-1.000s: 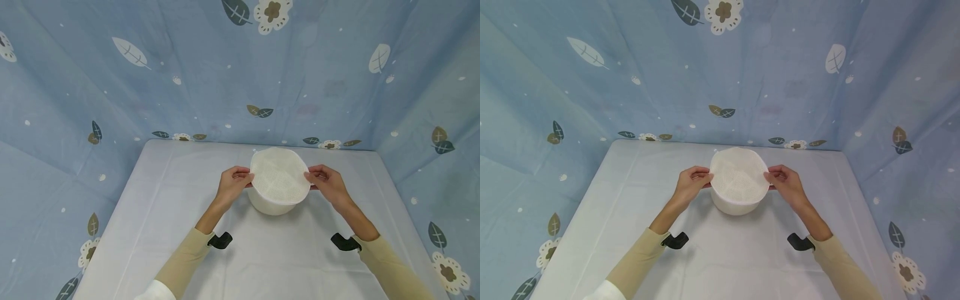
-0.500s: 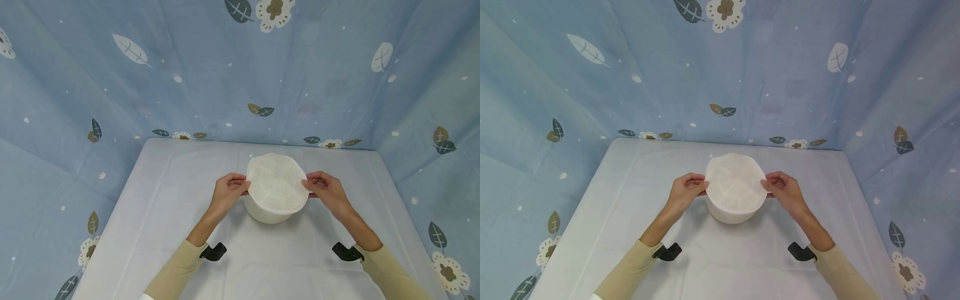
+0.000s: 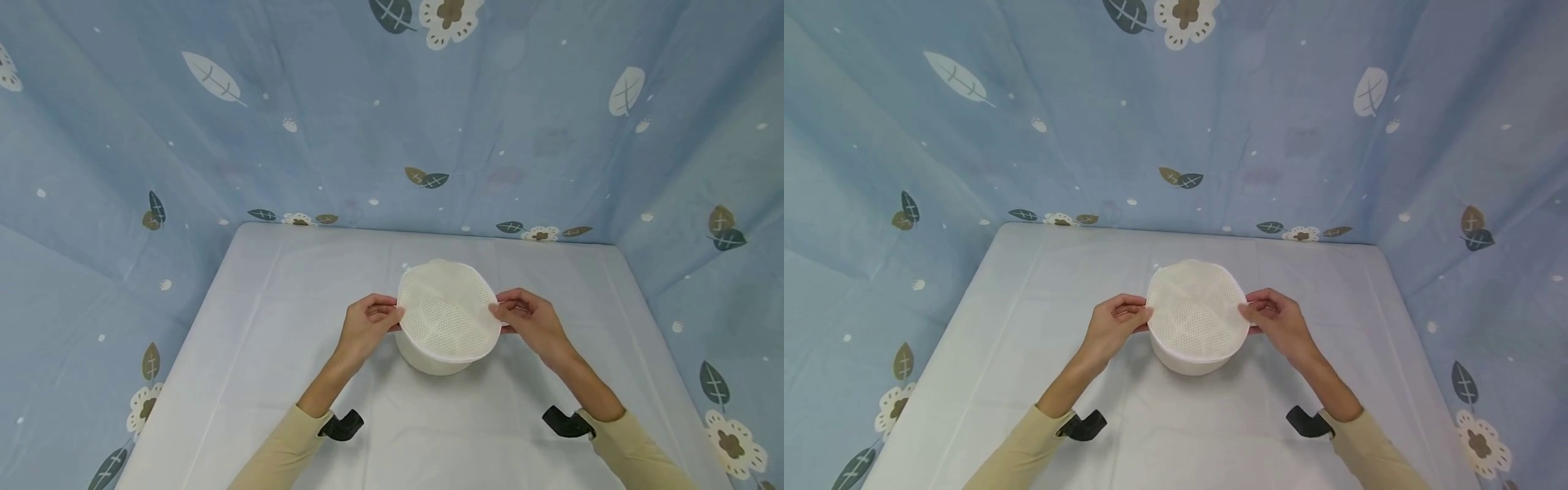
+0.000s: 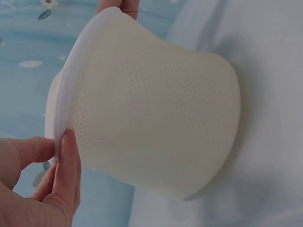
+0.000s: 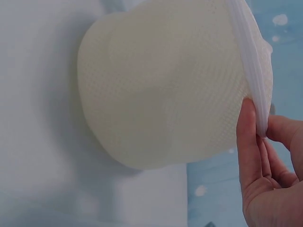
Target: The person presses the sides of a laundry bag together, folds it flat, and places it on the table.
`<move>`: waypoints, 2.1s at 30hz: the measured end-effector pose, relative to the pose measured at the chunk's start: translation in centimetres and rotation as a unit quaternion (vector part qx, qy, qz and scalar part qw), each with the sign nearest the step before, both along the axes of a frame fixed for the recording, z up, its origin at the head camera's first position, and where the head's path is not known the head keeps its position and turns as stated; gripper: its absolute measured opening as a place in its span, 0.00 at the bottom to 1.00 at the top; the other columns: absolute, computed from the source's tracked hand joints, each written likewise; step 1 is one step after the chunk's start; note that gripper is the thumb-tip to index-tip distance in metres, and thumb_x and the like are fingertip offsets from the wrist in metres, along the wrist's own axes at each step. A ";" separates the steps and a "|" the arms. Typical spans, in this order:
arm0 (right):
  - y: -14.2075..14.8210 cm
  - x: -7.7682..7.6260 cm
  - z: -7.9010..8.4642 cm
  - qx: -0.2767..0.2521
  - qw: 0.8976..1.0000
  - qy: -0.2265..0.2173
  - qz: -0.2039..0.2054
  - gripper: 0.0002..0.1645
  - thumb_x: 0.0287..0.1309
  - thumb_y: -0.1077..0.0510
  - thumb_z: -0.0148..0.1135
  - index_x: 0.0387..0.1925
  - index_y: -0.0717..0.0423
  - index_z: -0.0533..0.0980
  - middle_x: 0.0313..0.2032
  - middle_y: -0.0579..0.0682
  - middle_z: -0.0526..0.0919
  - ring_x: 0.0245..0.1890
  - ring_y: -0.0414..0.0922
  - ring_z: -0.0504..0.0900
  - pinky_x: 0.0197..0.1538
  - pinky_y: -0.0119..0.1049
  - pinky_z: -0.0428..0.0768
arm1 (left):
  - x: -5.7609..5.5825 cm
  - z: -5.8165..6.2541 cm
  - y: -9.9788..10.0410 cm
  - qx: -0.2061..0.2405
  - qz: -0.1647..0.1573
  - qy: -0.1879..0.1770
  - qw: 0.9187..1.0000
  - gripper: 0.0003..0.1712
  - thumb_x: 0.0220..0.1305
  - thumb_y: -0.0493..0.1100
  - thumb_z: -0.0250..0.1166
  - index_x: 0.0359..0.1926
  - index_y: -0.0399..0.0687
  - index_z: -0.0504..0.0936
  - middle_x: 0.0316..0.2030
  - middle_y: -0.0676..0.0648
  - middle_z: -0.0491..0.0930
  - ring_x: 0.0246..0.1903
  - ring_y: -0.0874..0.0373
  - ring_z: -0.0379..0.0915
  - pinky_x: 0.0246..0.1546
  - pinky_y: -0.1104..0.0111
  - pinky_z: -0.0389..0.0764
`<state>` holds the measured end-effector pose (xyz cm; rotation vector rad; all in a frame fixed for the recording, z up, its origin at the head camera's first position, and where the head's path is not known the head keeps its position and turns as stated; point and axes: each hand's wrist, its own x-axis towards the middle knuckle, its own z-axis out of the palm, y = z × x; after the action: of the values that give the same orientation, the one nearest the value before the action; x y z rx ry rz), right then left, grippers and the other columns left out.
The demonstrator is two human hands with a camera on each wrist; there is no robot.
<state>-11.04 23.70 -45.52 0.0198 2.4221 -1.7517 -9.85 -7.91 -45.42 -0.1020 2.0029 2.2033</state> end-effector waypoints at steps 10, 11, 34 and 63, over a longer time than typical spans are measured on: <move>-0.2 0.4 -0.7 0.001 1.000 -0.021 -0.002 0.25 0.65 0.53 0.71 0.55 0.67 0.76 0.43 0.59 0.82 0.36 0.42 0.86 0.40 0.37 0.88 | 0.0 -1.2 -0.2 0.009 -0.010 0.002 1.000 0.13 0.66 0.30 0.69 0.49 0.28 0.81 0.37 0.39 0.83 0.32 0.58 0.83 0.38 0.67 0.87; -0.2 0.4 -0.9 0.001 1.000 -0.022 -0.003 0.26 0.65 0.53 0.72 0.55 0.66 0.76 0.42 0.59 0.82 0.35 0.42 0.86 0.40 0.36 0.88 | 0.1 -1.3 -0.2 0.009 -0.009 0.001 1.000 0.13 0.66 0.30 0.69 0.49 0.28 0.81 0.37 0.39 0.83 0.32 0.58 0.83 0.38 0.67 0.87; -0.6 0.5 -4.3 -0.017 0.999 -0.039 -0.003 0.25 0.64 0.55 0.72 0.53 0.68 0.76 0.40 0.59 0.82 0.34 0.42 0.85 0.38 0.38 0.88 | 0.3 -4.4 -0.3 -0.037 -0.002 0.000 0.999 0.12 0.67 0.32 0.69 0.49 0.29 0.81 0.36 0.39 0.83 0.32 0.58 0.82 0.42 0.57 0.87; -1.3 0.8 -8.2 0.004 1.000 -0.007 0.016 0.19 0.66 0.60 0.70 0.50 0.69 0.77 0.37 0.59 0.83 0.30 0.42 0.85 0.34 0.39 0.88 | 0.5 -8.4 -0.5 -0.074 0.003 0.013 0.997 0.12 0.67 0.30 0.68 0.48 0.25 0.80 0.35 0.36 0.82 0.31 0.58 0.80 0.37 0.63 0.88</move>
<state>-10.27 22.38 -53.73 -0.0064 2.4070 -1.7225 -9.34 -8.39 -53.84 -0.0984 2.1795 2.0682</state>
